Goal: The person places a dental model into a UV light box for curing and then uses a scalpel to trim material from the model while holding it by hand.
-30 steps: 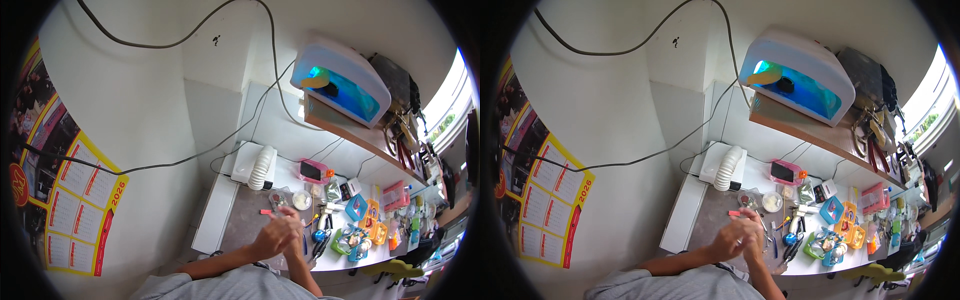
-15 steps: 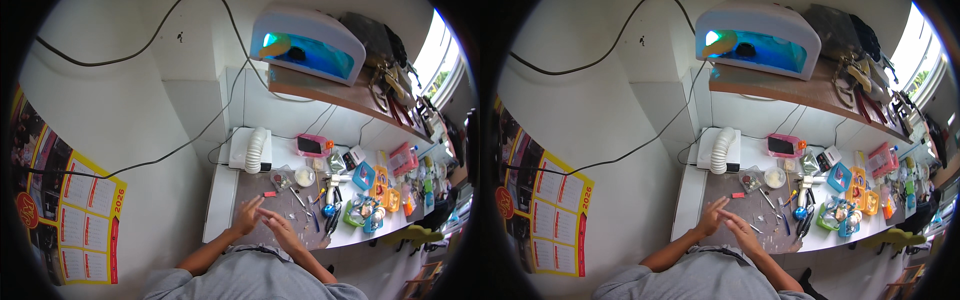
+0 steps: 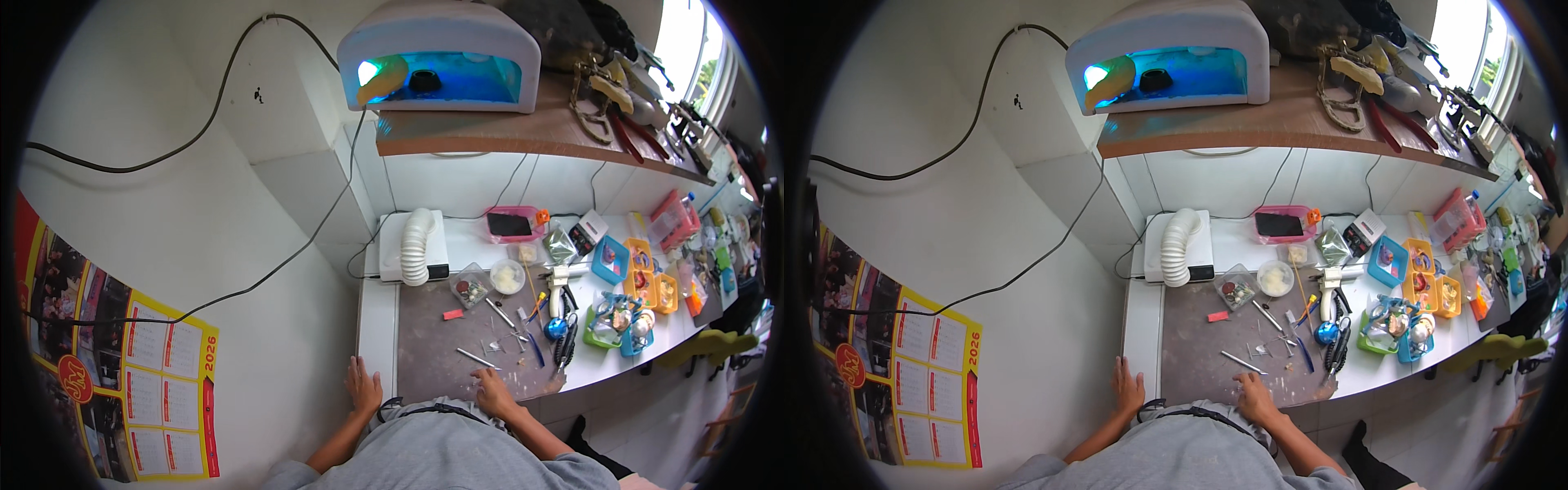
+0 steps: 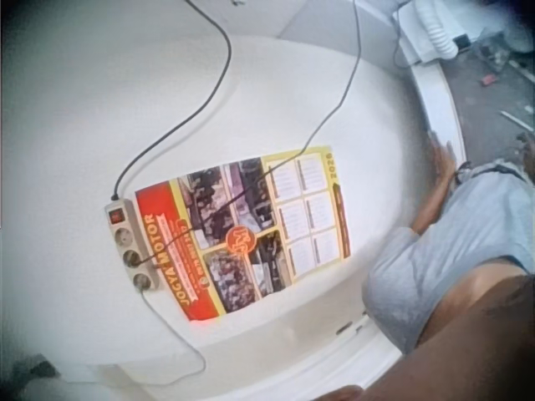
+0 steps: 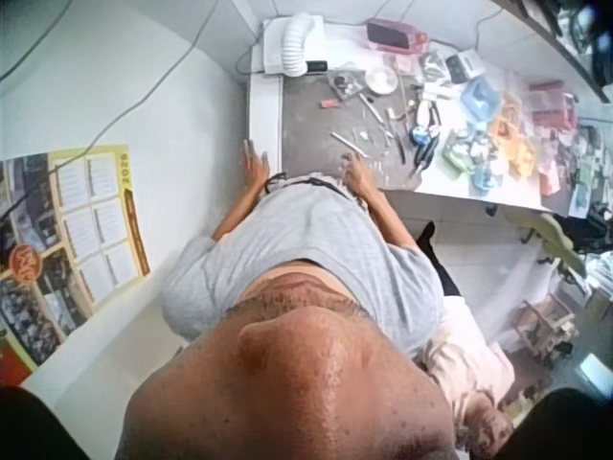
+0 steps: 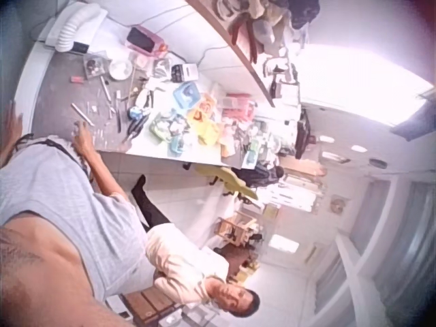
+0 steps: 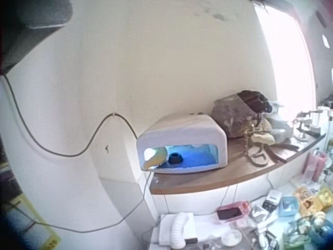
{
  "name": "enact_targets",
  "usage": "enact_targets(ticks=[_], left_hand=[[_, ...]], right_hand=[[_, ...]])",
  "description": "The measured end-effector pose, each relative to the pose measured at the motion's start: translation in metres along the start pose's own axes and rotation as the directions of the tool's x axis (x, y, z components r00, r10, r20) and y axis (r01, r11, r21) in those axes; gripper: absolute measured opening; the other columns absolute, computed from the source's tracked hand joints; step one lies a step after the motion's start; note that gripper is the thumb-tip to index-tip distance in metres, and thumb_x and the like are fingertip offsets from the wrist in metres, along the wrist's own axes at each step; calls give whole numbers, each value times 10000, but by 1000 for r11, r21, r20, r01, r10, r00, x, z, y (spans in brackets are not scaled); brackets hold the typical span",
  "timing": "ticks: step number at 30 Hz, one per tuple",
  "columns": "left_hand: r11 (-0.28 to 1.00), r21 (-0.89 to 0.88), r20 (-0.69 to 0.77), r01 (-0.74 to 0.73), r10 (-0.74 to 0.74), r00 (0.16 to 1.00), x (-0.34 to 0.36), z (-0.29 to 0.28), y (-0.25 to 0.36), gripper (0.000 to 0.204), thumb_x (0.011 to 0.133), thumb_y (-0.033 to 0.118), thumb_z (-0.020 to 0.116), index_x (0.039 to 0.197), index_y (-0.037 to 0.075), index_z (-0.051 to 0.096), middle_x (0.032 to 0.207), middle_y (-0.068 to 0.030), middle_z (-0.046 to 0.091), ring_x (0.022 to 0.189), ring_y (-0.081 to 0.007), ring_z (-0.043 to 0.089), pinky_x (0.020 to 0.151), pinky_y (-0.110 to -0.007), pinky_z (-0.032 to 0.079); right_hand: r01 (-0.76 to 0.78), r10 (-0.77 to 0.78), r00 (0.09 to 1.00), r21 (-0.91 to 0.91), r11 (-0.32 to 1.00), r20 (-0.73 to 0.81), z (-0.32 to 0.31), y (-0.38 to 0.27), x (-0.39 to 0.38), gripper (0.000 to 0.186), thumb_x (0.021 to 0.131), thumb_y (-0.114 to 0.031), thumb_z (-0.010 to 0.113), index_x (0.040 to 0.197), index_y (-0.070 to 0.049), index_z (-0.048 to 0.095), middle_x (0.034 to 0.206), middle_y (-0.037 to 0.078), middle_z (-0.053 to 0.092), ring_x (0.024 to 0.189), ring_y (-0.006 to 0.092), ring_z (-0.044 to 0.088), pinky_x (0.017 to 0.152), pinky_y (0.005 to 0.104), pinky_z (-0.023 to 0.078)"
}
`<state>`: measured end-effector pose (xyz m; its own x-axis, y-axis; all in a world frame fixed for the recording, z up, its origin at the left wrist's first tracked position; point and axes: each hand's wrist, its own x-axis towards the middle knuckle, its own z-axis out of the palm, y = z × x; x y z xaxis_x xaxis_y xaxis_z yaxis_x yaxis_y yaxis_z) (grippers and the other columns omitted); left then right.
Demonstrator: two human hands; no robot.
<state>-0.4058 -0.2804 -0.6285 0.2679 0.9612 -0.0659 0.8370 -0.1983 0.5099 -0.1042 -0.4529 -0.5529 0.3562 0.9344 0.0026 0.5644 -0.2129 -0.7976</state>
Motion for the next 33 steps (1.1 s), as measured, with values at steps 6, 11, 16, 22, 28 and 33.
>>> enact_targets(ticks=[6, 11, 16, 22, 28, 33], left_hand=[[998, 55, -101, -25, 30, 994, -1, 12, -1, 695, 1013, 251, 551, 1585, 3, 245, 1563, -288, 318, 1415, -479, 352, 1158, -545, 306], [993, 119, -97, -11, 23, 995, -4, 7, 7, 677, 1022, 239, 539, 1579, -14, 248, 1533, -287, 359, 1401, -471, 374, 1149, -527, 330], [995, 100, -229, -1, 24, 973, 4, 20, -5, 620, 1041, 259, 509, 1557, -9, 292, 1454, -310, 463, 1319, -474, 476, 1099, -520, 384], [931, 62, -252, 361, -335, 908, -8, 20, -24, 459, 1079, 372, 402, 1353, 27, 531, 1088, -291, 693, 1007, -498, 648, 877, -588, 483], [911, 91, -237, 403, -373, 897, -13, 25, -30, 546, 1078, 466, 322, 1185, 30, 634, 1046, -256, 712, 951, -499, 655, 825, -592, 491], [910, 85, -291, 405, -366, 884, -14, 27, -29, 553, 1075, 469, 325, 1157, 44, 669, 1053, -234, 720, 970, -489, 658, 852, -578, 497]], right_hand=[[-216, 203, 968, 74, 974, 145, -13, 0, 5, 150, 908, -59, 608, 989, 12, 714, 804, 157, 732, 679, 312, 715, 666, 426, 558], [-344, 335, 911, -3, 939, 239, -13, -30, 21, 184, 947, -130, 617, 931, 20, 720, 803, 178, 735, 612, 338, 702, 593, 416, 542], [-271, 273, 962, 194, 943, 20, 11, 4, 6, 200, 951, -190, 668, 902, -10, 742, 709, 179, 703, 640, 366, 695, 618, 450, 539], [-397, 396, 917, -33, 917, -39, -47, 37, -33, 189, 940, -192, 697, 899, -9, 722, 679, 192, 665, 594, 320, 672, 587, 429, 494], [-454, 444, 890, -100, 886, -101, -71, 59, -28, 242, 943, -229, 694, 888, 6, 709, 728, 201, 683, 674, 391, 680, 620, 462, 504], [-75, 50, 963, -83, 994, -264, -62, 63, 45, 143, 902, -166, 698, 970, -44, 725, 894, 172, 702, 790, 367, 689, 691, 453, 528]])
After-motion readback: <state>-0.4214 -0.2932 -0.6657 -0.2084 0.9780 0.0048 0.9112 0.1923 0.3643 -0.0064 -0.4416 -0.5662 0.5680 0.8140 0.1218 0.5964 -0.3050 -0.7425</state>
